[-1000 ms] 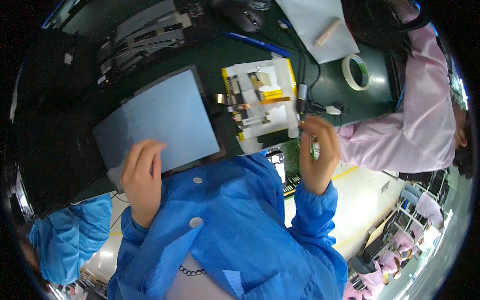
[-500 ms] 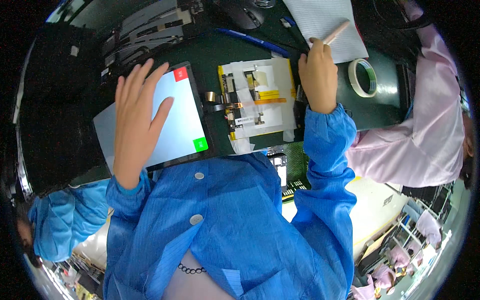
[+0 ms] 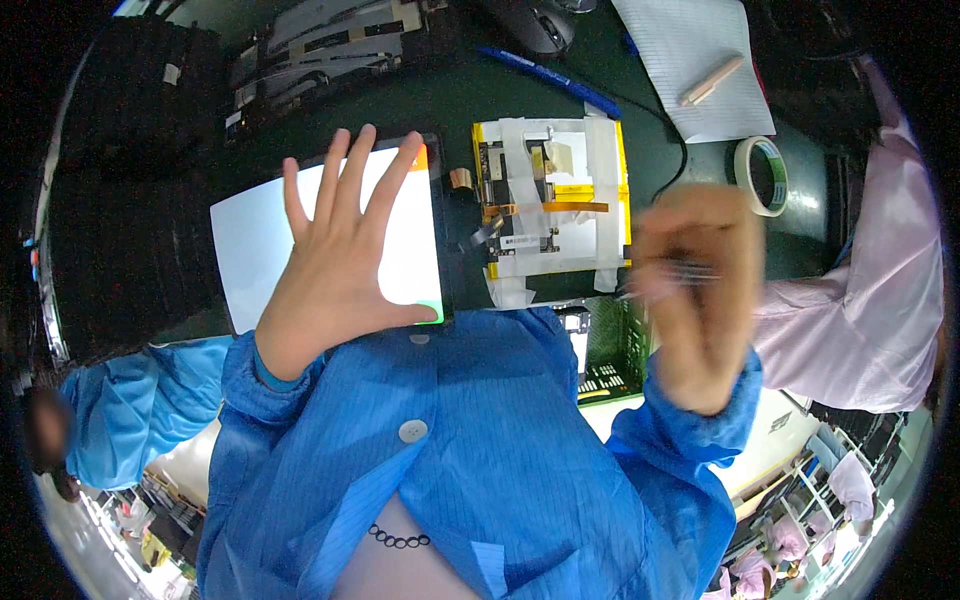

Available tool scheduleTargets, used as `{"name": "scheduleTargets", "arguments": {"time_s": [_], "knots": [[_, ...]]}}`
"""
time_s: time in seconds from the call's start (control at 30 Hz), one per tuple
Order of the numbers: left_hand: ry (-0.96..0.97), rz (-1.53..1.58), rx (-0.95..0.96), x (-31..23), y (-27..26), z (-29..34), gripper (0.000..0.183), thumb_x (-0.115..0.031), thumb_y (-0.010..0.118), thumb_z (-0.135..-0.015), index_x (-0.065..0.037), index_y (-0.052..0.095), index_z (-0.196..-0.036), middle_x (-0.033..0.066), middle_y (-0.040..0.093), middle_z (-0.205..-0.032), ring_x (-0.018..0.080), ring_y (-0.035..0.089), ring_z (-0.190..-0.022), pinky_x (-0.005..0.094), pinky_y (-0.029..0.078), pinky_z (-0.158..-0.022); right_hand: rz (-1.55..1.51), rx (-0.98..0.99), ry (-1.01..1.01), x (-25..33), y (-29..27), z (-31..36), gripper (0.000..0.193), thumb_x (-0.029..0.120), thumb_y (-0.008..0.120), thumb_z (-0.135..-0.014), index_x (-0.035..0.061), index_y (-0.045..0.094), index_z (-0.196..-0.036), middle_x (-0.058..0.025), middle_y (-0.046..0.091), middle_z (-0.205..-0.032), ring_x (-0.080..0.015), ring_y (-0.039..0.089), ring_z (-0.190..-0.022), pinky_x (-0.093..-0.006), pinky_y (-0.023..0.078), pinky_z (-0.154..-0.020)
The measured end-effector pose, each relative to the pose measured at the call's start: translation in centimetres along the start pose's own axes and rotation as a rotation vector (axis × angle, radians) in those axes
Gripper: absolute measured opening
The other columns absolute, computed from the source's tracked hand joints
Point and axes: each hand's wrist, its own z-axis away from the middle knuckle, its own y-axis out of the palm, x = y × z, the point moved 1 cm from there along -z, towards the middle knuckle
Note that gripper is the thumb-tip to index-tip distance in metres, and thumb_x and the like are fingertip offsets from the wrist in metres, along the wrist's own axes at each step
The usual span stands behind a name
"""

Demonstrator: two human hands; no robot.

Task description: Testing tablet screens and internal components on an assembly line.

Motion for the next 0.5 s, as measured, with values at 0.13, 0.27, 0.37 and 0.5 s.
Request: {"name": "scheduleTargets", "arguments": {"time_s": [0.13,0.27,0.37,0.5], "knots": [[0.036,0.103,-0.124,1.0,-0.4,-0.2,0.115,-0.054,0.08,-0.052,-0.019,0.019,-0.143,0.0208,0.037,-0.136,0.0384,0.023,-0.133,0.0635,-0.004,-0.103,0.042,0.425,0.048,-1.0,4.9,1.7,0.022,0.006,0.062,-0.08,0.0016,0.048,-0.097,-0.0101,0.054,-0.08,-0.0229,0.06,-0.069,-0.0317,0.047,-0.057],[0.06,0.072,-0.264,2.6,1.2,-1.5,0.077,-0.043,0.069,-0.074,-0.013,0.034,-0.136,0.015,0.051,-0.123,0.03,0.035,-0.128,0.0575,0.0,-0.106,0.296,0.39,0.047,-3.4,7.4,2.8,0.018,0.008,0.065,-0.078,0.0034,0.051,-0.088,-0.012,0.058,-0.079,-0.0308,0.06,-0.067,-0.0369,0.048,-0.056],[0.039,0.167,-0.223,2.5,-0.3,-2.0,0.074,-0.036,0.07,-0.073,-0.012,0.036,-0.135,0.0113,0.053,-0.12,0.0295,0.038,-0.126,0.0569,0.002,-0.106,0.449,0.19,0.14,-4.7,7.4,2.6,0.016,0.011,0.064,-0.079,0.0041,0.051,-0.086,-0.0125,0.06,-0.077,-0.0314,0.061,-0.066,-0.0379,0.048,-0.056],[0.103,0.243,-0.175,2.8,-0.8,-1.6,0.07,-0.032,0.068,-0.074,-0.011,0.038,-0.133,0.009,0.053,-0.119,0.0294,0.04,-0.124,0.0557,0.003,-0.107,0.408,0.312,0.124,-4.8,7.1,2.0,0.015,0.011,0.063,-0.08,0.0034,0.051,-0.086,-0.0124,0.061,-0.077,-0.0322,0.061,-0.066,-0.0387,0.048,-0.056]]}}
